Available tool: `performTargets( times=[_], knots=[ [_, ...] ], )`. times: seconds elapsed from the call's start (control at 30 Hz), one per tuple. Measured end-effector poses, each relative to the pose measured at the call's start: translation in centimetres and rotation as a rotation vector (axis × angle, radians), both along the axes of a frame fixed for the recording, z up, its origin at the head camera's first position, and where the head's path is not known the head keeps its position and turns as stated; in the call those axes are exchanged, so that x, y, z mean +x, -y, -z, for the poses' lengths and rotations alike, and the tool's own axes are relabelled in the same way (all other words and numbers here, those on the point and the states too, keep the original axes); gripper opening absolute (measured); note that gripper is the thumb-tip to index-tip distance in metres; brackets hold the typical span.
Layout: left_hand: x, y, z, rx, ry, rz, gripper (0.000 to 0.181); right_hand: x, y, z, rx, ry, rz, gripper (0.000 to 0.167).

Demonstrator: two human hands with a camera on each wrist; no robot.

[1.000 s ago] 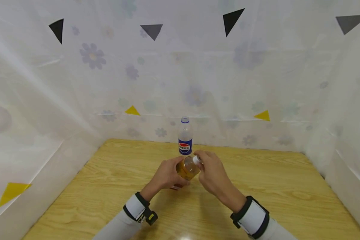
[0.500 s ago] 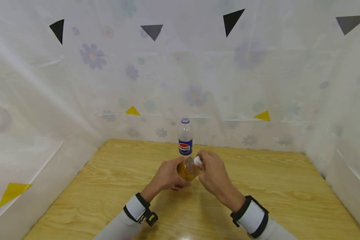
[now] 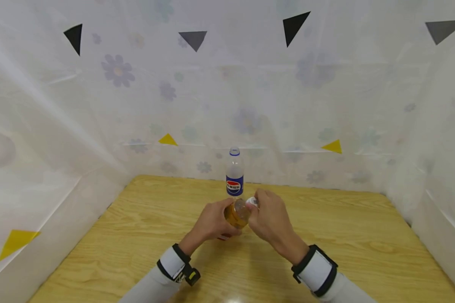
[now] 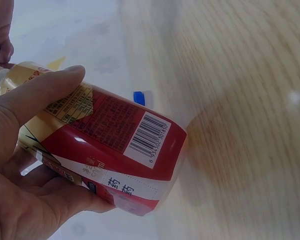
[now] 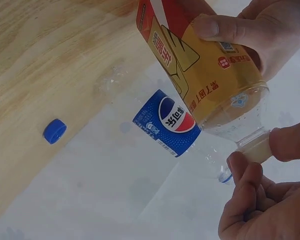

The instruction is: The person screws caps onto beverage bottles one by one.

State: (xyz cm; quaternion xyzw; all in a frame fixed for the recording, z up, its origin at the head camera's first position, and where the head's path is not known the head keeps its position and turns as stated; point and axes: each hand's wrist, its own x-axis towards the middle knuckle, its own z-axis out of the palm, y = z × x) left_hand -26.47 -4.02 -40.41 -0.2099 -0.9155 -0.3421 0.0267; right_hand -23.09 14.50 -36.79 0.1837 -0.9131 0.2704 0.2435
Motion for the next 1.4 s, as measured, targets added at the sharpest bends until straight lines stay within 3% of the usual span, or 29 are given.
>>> performTargets(
  times=[0.37, 0.6, 1.17, 1.4],
  knots=[
    [0.12, 0.02, 0.07, -0.012, -0.028, 0.002, 0.079, -0.44, -0.11, 0.34, 0.019, -0.118, 0.018, 0.032],
    [0.11, -0.09, 0.05, -0.014, -0.03, 0.007, 0.074, -0.62, -0.28, 0.37, 0.052, -0.138, 0.032, 0.038],
    [0.07, -0.1, -0.03, -0.016, -0.023, -0.011, 0.08, -0.34, -0.54, 0.05, 0.09, -0.035, 0.025, 0.033],
    [0.11, -0.24, -0.05, -0.005, -0.014, -0.014, 0.079, 0.02, -0.47, -0.24, 0.074, 0.088, 0.032, 0.031]
  ],
)
